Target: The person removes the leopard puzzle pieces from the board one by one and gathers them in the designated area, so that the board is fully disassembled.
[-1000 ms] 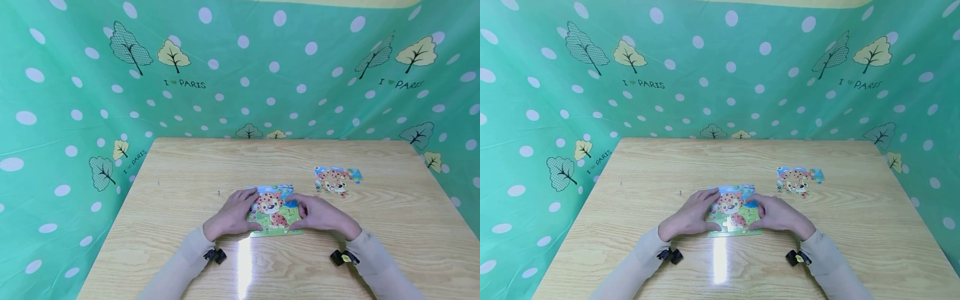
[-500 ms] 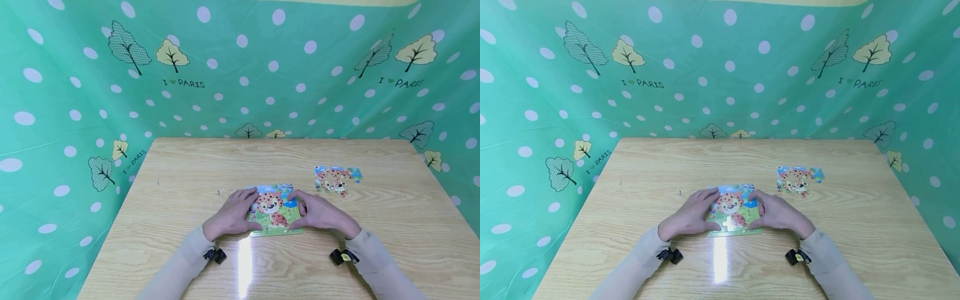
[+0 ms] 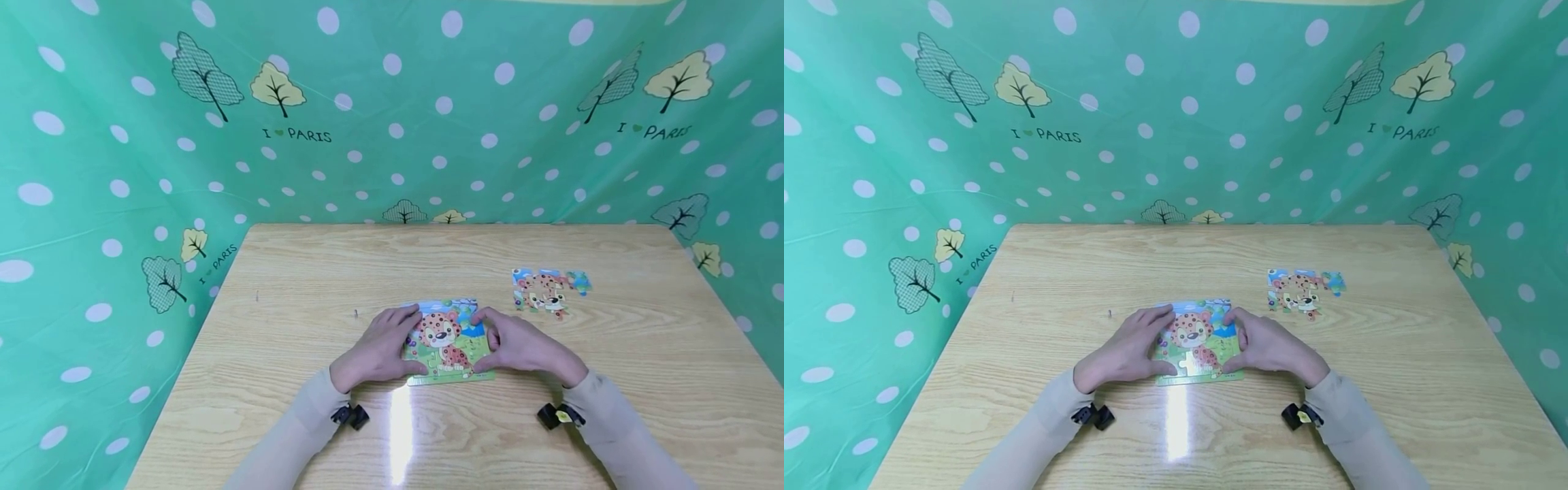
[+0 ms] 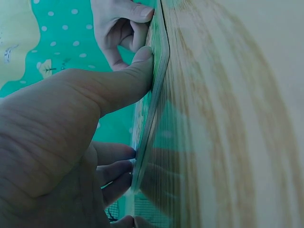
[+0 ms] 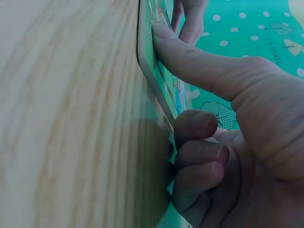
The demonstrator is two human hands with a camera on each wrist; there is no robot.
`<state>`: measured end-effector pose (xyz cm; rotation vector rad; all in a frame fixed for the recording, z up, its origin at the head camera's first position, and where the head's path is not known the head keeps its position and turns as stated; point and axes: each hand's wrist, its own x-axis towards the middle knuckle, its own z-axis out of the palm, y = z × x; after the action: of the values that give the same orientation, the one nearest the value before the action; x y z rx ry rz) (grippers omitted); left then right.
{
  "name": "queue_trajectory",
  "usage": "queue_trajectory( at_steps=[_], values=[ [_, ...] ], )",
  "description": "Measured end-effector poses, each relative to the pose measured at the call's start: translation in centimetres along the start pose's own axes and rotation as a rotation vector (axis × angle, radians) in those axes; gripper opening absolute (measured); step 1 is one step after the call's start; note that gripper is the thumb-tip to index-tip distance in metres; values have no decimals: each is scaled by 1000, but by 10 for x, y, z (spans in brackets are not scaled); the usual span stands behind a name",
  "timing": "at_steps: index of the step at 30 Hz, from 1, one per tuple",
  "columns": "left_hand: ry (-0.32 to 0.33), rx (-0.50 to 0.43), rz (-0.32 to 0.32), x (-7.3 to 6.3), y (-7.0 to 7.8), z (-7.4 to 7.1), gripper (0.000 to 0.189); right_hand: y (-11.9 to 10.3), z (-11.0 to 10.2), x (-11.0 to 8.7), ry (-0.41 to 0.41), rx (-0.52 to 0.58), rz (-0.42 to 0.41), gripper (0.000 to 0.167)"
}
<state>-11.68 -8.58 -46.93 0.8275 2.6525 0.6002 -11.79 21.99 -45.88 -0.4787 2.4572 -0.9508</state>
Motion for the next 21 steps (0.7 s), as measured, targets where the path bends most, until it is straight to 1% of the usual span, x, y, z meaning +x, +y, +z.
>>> queue_trajectory(
  at_steps=[6, 8, 12, 14, 16, 19, 21],
  values=[
    [3, -2, 0, 0, -1, 0, 103, -1, 1, 0, 0, 41, 8, 60],
    [5, -2, 0, 0, -1, 0, 103, 0, 2, -1, 2, 46, 7, 61],
    [9, -8, 5, 0, -1, 0, 103, 2, 2, -1, 2, 17, -15, 64],
    [8, -11, 7, 0, 0, 0, 103, 2, 2, -1, 13, 4, -28, 61],
    [8, -9, 7, 0, 0, 0, 103, 2, 4, 1, 42, 4, -43, 51],
    [7, -8, 7, 0, 0, 0, 103, -1, 8, 6, 120, 1, -58, 34],
    [7, -9, 7, 1, 0, 0, 103, -3, 11, 10, 165, -6, -65, 26]
  ],
)
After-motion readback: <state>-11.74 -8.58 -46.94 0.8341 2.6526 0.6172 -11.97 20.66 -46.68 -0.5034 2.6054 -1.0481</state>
